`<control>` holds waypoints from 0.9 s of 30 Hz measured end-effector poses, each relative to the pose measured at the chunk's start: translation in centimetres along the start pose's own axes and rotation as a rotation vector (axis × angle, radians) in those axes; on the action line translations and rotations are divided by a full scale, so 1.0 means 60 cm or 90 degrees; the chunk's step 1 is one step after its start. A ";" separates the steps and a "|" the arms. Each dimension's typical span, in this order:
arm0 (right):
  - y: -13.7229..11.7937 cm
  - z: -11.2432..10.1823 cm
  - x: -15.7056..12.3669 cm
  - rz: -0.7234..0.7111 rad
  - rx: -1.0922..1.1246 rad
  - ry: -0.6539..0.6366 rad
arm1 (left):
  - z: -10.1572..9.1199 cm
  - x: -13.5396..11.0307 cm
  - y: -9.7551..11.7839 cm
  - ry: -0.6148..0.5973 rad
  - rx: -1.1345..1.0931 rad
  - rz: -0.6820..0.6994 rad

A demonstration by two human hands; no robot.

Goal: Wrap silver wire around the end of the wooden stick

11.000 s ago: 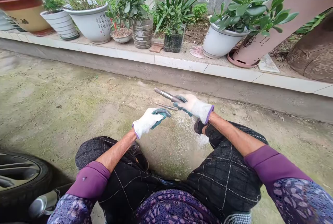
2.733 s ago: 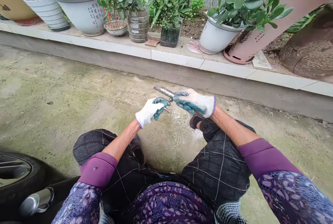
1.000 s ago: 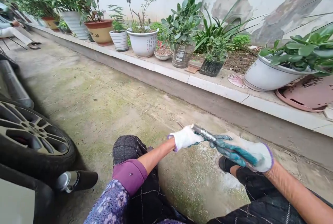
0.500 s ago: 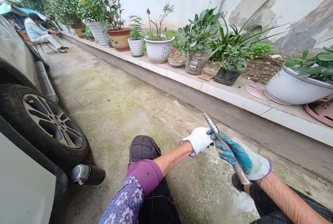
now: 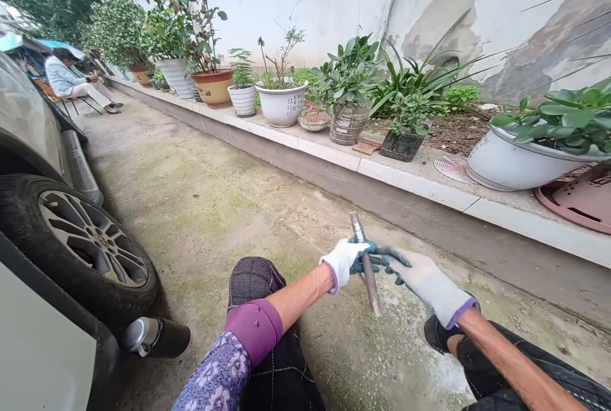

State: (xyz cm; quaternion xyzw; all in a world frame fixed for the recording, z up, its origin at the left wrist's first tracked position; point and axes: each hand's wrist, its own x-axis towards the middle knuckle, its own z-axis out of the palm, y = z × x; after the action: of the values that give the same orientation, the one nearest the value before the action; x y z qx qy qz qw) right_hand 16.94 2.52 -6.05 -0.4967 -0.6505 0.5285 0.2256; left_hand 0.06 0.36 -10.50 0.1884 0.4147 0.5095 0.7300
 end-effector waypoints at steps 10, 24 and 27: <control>-0.045 -0.020 -0.022 -0.038 0.240 -0.185 | 0.024 -0.045 0.096 -0.123 0.178 -0.081; -0.049 0.010 0.023 -0.010 0.209 -0.220 | 0.051 -0.042 0.191 -0.219 0.371 -0.028; -0.054 -0.013 0.000 -0.026 0.217 -0.168 | 0.041 -0.044 0.196 -0.186 0.439 -0.025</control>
State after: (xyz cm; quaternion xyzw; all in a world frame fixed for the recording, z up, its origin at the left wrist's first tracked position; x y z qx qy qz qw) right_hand 16.23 3.07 -2.83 -0.3647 -0.5855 0.6866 0.2298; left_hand -5.24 3.16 0.22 0.4861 0.4570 0.2934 0.6847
